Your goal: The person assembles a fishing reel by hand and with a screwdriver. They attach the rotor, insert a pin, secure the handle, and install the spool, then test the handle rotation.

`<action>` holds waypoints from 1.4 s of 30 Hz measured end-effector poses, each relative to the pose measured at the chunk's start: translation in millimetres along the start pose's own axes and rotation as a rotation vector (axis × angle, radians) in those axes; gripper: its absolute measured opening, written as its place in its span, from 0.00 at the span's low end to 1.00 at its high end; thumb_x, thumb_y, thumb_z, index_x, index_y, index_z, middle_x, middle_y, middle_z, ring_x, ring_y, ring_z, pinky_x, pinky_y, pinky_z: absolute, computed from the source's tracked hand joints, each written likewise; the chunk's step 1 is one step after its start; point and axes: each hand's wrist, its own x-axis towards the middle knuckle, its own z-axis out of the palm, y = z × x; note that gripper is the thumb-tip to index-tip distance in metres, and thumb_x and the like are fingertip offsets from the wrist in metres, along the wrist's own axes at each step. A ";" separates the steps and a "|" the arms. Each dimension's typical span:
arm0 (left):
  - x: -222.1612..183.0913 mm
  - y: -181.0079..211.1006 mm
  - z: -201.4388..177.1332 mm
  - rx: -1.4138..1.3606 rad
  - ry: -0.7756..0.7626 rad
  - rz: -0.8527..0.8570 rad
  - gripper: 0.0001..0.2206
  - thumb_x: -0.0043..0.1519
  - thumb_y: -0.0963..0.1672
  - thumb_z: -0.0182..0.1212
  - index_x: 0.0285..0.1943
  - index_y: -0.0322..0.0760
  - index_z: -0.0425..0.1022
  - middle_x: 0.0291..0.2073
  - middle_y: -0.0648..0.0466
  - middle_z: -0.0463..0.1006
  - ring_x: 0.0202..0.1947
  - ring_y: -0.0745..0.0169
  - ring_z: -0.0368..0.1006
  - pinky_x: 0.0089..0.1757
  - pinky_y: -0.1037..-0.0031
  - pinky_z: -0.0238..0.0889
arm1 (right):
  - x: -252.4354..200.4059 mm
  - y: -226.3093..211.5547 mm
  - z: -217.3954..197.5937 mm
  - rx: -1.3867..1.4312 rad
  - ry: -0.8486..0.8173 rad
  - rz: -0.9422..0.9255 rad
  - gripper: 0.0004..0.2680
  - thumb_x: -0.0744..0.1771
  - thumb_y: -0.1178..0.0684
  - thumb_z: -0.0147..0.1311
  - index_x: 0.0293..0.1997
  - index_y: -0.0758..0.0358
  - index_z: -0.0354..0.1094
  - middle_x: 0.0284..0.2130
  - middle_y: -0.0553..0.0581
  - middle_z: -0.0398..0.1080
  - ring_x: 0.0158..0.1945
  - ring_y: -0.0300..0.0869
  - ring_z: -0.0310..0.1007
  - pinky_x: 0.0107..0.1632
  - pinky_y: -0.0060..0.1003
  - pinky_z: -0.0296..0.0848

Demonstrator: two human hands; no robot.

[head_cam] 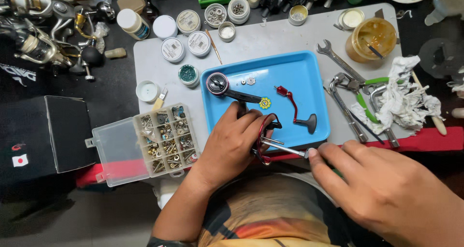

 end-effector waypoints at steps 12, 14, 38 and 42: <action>-2.7 -2.2 2.9 0.022 0.021 0.006 0.11 0.70 0.40 0.55 0.57 0.25 0.71 0.44 0.39 0.77 0.35 0.41 0.62 0.40 0.57 0.59 | 6.3 -3.8 -4.1 -0.025 0.075 -0.049 0.14 0.69 0.56 0.41 0.57 0.73 0.68 0.45 0.67 0.74 0.38 0.52 0.76 0.37 0.42 0.75; -2.4 -1.7 1.8 0.020 0.019 0.001 0.11 0.70 0.40 0.55 0.57 0.25 0.71 0.44 0.39 0.76 0.35 0.40 0.62 0.41 0.57 0.60 | 5.6 -3.2 -2.8 -0.024 0.071 -0.057 0.15 0.68 0.56 0.41 0.57 0.73 0.68 0.45 0.68 0.74 0.38 0.52 0.76 0.37 0.42 0.75; -2.3 -4.0 1.2 0.035 0.037 0.011 0.11 0.70 0.40 0.56 0.57 0.24 0.71 0.43 0.39 0.77 0.38 0.41 0.68 0.41 0.58 0.60 | 10.3 -0.4 -3.8 -0.035 0.024 -0.067 0.14 0.67 0.58 0.41 0.56 0.74 0.68 0.39 0.65 0.74 0.34 0.50 0.75 0.33 0.41 0.73; -2.6 -4.5 0.9 0.029 0.028 0.013 0.11 0.70 0.40 0.55 0.57 0.24 0.70 0.43 0.38 0.77 0.37 0.40 0.67 0.41 0.57 0.59 | 9.3 -0.5 -1.6 -0.035 0.008 -0.073 0.15 0.67 0.58 0.41 0.56 0.75 0.67 0.38 0.64 0.73 0.35 0.50 0.75 0.33 0.42 0.73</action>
